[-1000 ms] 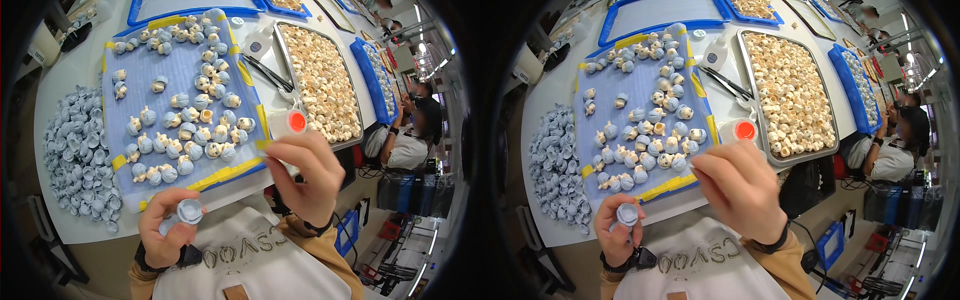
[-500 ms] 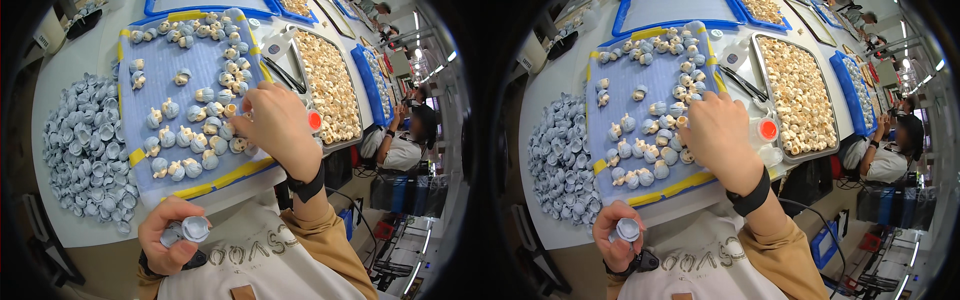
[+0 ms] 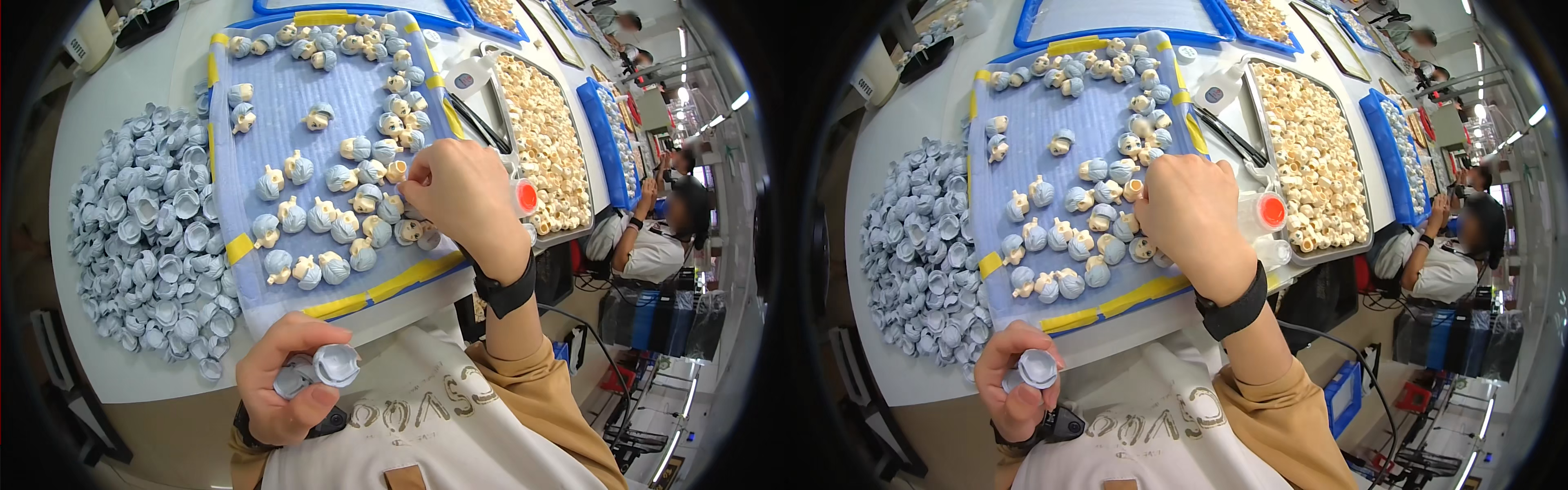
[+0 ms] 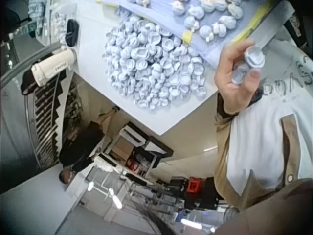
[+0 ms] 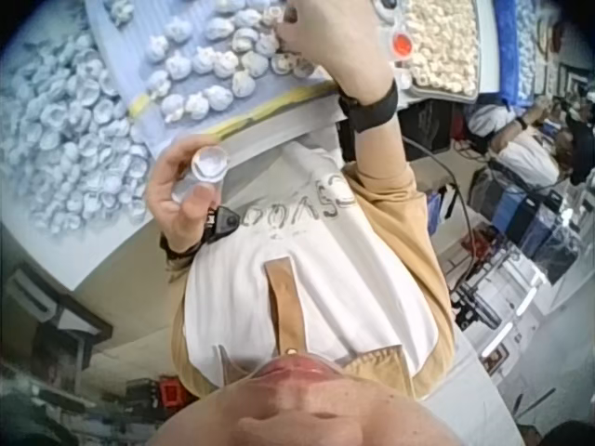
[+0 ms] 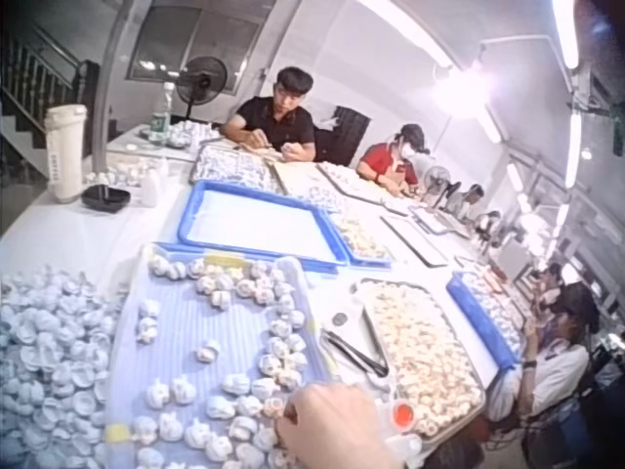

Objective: The person assembles small decorative items by hand, picking up light blue and beige components from trays and joining them together. The person places the finished items onto a blue tray, repeating the process continuously.

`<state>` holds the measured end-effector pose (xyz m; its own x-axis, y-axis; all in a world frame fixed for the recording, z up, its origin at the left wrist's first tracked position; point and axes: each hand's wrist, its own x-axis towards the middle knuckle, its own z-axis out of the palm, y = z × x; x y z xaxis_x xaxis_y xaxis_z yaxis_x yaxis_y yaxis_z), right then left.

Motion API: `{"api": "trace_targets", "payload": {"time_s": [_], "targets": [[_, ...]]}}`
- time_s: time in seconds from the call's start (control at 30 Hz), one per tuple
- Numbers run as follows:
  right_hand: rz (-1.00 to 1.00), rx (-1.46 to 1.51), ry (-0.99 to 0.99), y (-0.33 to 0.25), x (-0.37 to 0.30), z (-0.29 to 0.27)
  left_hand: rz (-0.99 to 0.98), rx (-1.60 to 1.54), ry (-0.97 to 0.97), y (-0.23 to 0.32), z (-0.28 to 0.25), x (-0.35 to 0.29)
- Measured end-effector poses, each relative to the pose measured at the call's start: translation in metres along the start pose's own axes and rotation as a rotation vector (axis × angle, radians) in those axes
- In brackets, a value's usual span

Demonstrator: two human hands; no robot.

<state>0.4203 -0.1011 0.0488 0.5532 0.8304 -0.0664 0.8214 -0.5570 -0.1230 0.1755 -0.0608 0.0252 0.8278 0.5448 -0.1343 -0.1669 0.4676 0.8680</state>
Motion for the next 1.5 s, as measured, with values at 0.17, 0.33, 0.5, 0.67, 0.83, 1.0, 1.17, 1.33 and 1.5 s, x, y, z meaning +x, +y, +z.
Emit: {"api": "trace_targets", "payload": {"time_s": [0.17, 0.33, 0.5, 0.67, 0.83, 1.0, 1.17, 1.33, 1.5], "targets": [[-0.018, -0.023, 0.055, 0.001, -0.001, 0.001, 0.020, 0.003, -0.007, -0.003, 0.001, 0.000], [-0.031, -0.024, 0.072, 0.003, 0.000, 0.001, 0.020, 0.010, -0.006, -0.003, 0.001, -0.001], [-0.048, -0.024, 0.103, 0.001, 0.000, 0.003, -0.004, -0.003, -0.011, -0.001, 0.001, 0.000], [-0.124, -0.009, 0.141, 0.007, -0.002, 0.004, 0.004, 0.021, -0.018, 0.002, 0.003, 0.001], [-0.273, 0.251, 0.190, 0.007, -0.024, -0.016, 0.025, 0.042, 0.049, 0.001, 0.009, 0.003], [-0.634, 0.744, -0.018, 0.000, -0.070, -0.048, -0.013, -0.037, 0.039, 0.001, 0.015, 0.005], [-0.844, 1.015, -0.130, 0.004, -0.078, -0.032, -0.098, 0.040, -0.096, 0.000, 0.015, 0.011], [-0.804, 1.063, -0.141, 0.016, -0.079, -0.022, 0.055, 0.162, -0.138, -0.006, 0.024, 0.016], [-0.776, 1.111, -0.162, 0.024, -0.080, -0.011, 0.213, 0.346, -0.155, -0.008, 0.028, 0.018]]}}
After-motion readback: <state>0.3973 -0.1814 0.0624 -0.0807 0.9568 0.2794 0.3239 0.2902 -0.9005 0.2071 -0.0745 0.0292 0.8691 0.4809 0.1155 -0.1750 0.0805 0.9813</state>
